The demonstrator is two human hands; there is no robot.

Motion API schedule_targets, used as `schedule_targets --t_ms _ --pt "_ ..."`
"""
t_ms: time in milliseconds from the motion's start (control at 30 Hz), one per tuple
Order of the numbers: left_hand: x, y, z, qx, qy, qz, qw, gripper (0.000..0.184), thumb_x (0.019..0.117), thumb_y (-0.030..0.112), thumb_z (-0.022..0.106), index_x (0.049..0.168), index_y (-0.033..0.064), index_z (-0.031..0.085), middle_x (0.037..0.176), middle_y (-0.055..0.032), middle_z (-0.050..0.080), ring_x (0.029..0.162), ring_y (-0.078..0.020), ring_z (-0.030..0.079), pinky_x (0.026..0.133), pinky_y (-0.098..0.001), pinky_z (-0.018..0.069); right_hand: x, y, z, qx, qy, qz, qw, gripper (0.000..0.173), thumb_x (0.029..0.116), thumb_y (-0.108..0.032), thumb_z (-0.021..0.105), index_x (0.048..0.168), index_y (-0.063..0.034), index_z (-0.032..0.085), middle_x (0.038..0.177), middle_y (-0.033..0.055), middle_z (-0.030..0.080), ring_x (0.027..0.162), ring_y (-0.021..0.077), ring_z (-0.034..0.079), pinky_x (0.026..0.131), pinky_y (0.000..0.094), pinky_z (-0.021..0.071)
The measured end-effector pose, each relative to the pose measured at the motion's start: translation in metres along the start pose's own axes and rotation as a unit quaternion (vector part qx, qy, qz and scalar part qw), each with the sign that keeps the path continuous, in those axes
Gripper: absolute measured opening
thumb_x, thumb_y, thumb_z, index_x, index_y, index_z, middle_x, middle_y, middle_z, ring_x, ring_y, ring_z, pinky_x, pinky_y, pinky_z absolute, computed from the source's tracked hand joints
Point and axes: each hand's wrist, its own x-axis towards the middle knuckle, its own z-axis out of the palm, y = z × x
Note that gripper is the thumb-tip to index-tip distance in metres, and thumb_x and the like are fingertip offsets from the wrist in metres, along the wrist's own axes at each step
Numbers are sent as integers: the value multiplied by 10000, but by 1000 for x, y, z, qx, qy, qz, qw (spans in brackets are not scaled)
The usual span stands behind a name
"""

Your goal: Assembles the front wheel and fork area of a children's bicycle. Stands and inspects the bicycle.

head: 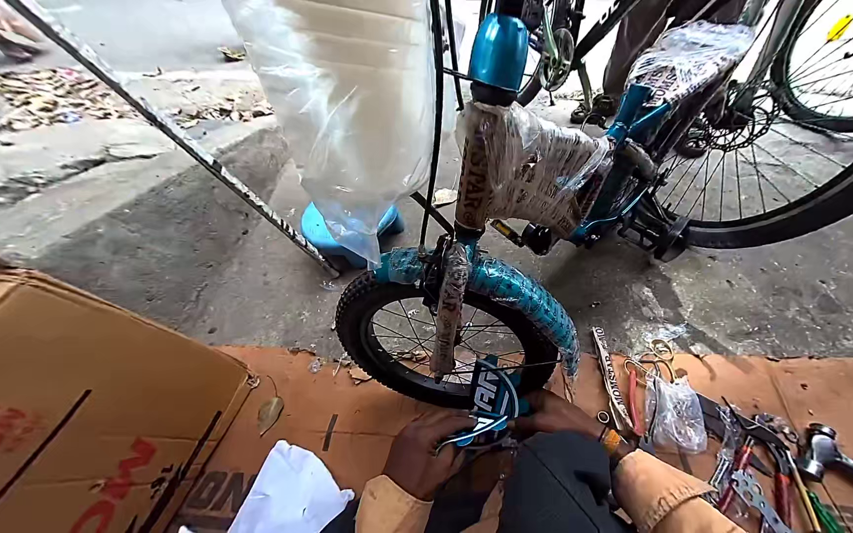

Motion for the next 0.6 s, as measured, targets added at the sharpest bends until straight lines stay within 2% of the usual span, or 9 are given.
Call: schedule_targets --t_ms 67,133,200,267,367,400,467,533,600 --pt "-2 3 -8 -60 -79 -17 995 189 932 221 706 1097 212 798 1165 24 753 1125 -121 693 997 -418 570 -1 -4 -3 -103 -63 5 993 305 961 -277 697 975 27 675 874 149 650 816 247 610 783 500 485" --pt "-7 7 -12 -109 -153 -35 982 203 916 198 722 1105 202 798 1178 6 749 1145 -127 682 1023 -422 547 -3 -6 -1 -165 -101 4 981 247 978 -179 635 959 67 643 910 219 637 867 334 614 796 571 462" --pt "-11 9 -13 -137 -115 -9 984 234 893 133 698 1096 190 801 1192 -12 745 1163 -144 679 1027 -411 553 -4 -6 -3 -106 -75 -39 991 262 940 -223 709 897 30 659 807 125 626 757 220 586 732 465 471" --pt "-7 11 -16 -148 8 46 988 196 929 175 710 1106 170 795 1193 -39 746 1156 -171 690 1013 -397 576 -11 -20 -9 29 -29 -59 997 248 936 -270 739 928 -27 693 775 8 654 698 77 601 699 317 514" --pt "7 21 -28 -118 113 59 985 196 952 209 718 1120 136 787 1177 -56 746 1124 -173 704 995 -366 590 -23 -47 -14 168 -10 -35 985 216 983 -253 692 1060 -52 710 864 8 736 736 94 698 711 302 601" --pt "10 22 -30 -90 110 49 989 194 954 244 715 1109 157 794 1166 -35 750 1118 -154 703 993 -356 588 -23 -49 -15 156 -19 -31 987 207 978 -249 698 1048 -54 710 862 5 730 744 89 692 726 301 596" --pt "9 22 -29 -37 38 11 999 204 958 335 701 1095 223 803 1144 24 754 1110 -113 693 992 -373 575 -13 -32 -11 84 -60 -41 994 208 945 -249 738 976 -45 707 813 -12 685 733 51 634 732 286 542" --pt "5 20 -23 -13 -67 -41 997 201 961 313 692 1120 244 795 1170 32 748 1129 -122 685 1004 -434 557 4 -5 -1 42 -89 -36 995 216 942 -260 736 956 -48 694 788 -14 652 716 43 593 714 296 511" --pt "5 17 -14 23 -99 -73 992 223 963 232 661 1146 255 788 1205 26 739 1144 -153 685 1003 -476 549 14 7 10 56 -61 9 997 236 956 -296 704 975 -60 692 793 -10 651 704 62 594 706 309 514"
